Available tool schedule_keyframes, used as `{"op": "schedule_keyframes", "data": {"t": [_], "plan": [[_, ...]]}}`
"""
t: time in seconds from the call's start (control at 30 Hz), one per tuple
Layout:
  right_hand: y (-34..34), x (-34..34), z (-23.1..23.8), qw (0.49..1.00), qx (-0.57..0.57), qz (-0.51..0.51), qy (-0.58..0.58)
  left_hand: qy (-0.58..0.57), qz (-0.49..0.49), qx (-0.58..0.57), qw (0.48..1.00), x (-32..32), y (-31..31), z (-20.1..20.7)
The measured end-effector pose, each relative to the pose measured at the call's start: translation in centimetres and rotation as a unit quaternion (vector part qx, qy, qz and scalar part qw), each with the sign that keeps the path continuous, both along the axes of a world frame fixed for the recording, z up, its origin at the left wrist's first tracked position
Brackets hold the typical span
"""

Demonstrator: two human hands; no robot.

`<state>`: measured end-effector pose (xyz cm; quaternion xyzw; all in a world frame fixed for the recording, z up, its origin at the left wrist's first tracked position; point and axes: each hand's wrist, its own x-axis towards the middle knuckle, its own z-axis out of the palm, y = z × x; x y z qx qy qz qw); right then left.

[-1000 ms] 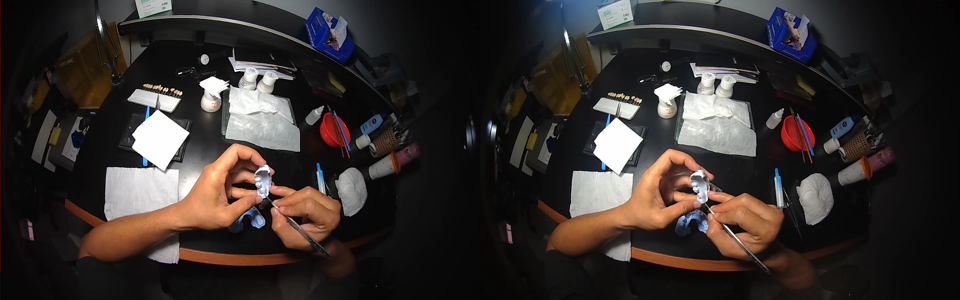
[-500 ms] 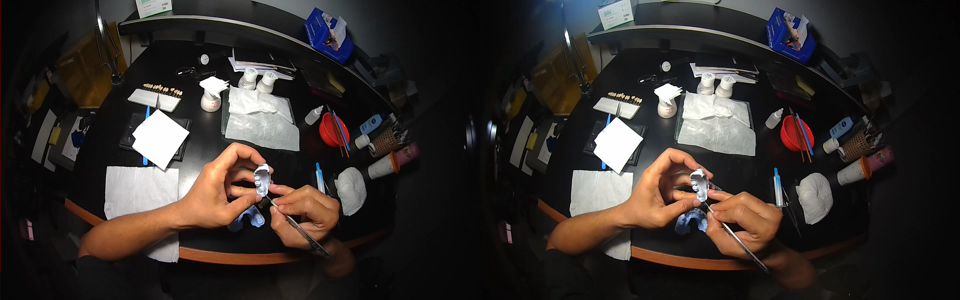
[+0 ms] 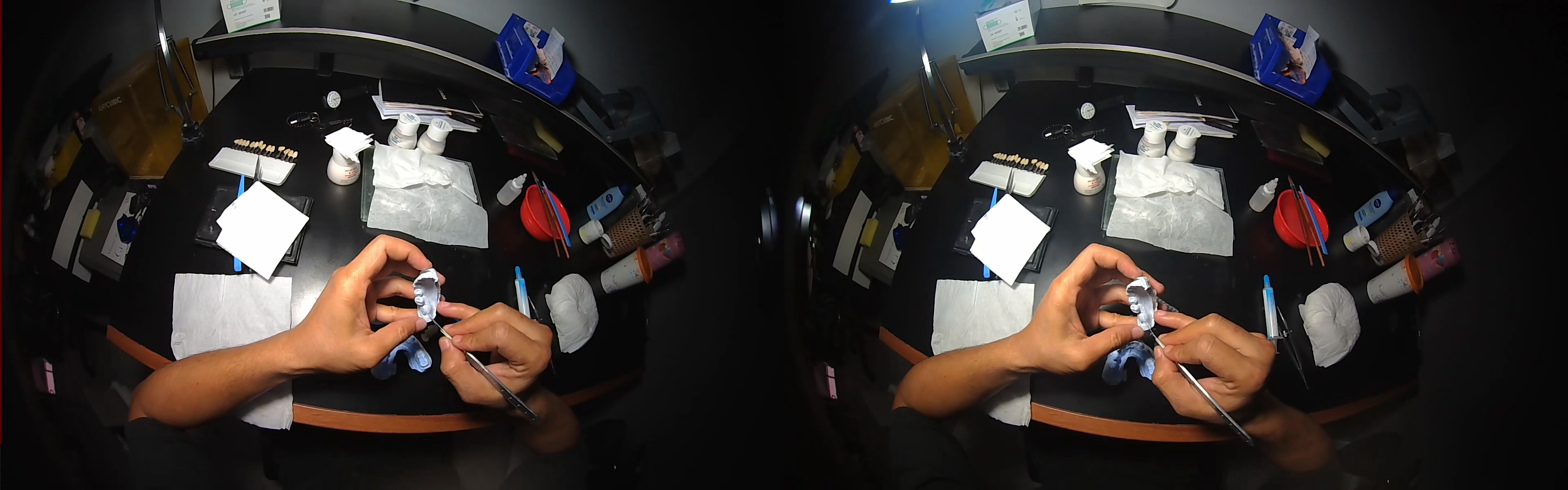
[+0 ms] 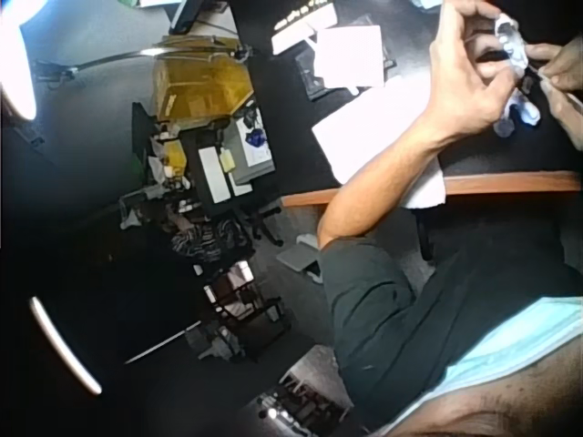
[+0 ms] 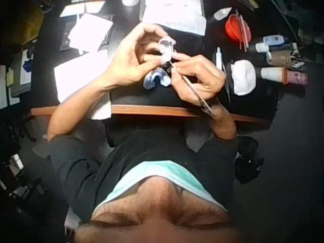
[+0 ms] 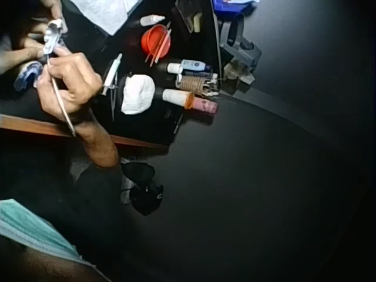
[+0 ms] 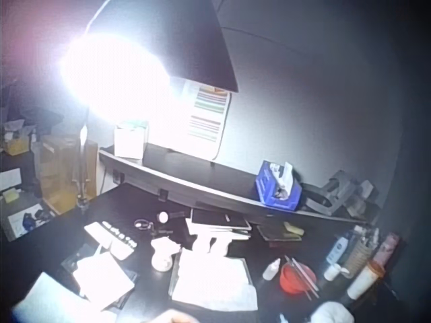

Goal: The person cleans a blue dental appliance using a small brush and a metal tool. They scrub the surface and crevices of the appliance, then use the metal tool to remove debris from the grooves.

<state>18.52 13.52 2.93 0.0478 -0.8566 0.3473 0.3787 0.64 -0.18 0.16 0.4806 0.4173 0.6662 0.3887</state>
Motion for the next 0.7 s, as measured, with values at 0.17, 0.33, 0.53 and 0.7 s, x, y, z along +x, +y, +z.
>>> {"op": "schedule_keyframes", "data": {"t": [0.17, 0.33, 0.53, 0.7], "plan": [[0.04, -0.21, -0.09, 1.0, -0.008, -0.005, 0.018, 0.0, 0.0, 0.009, 1.0, -0.03, 0.04, 0.06], [0.05, -0.06, 0.01, 1.0, -0.002, 0.001, 0.001, 0.003, -0.005, -0.005, 1.0, -0.1, 0.02, 0.0], [0.02, -0.11, -0.15, 1.0, -0.008, -0.004, 0.016, -0.007, -0.006, 0.007, 1.0, -0.07, 0.08, -0.03], [0.05, -0.2, -0.1, 1.0, -0.001, -0.003, 0.016, -0.001, -0.002, 0.0, 1.0, -0.06, -0.08, 0.08]]}}
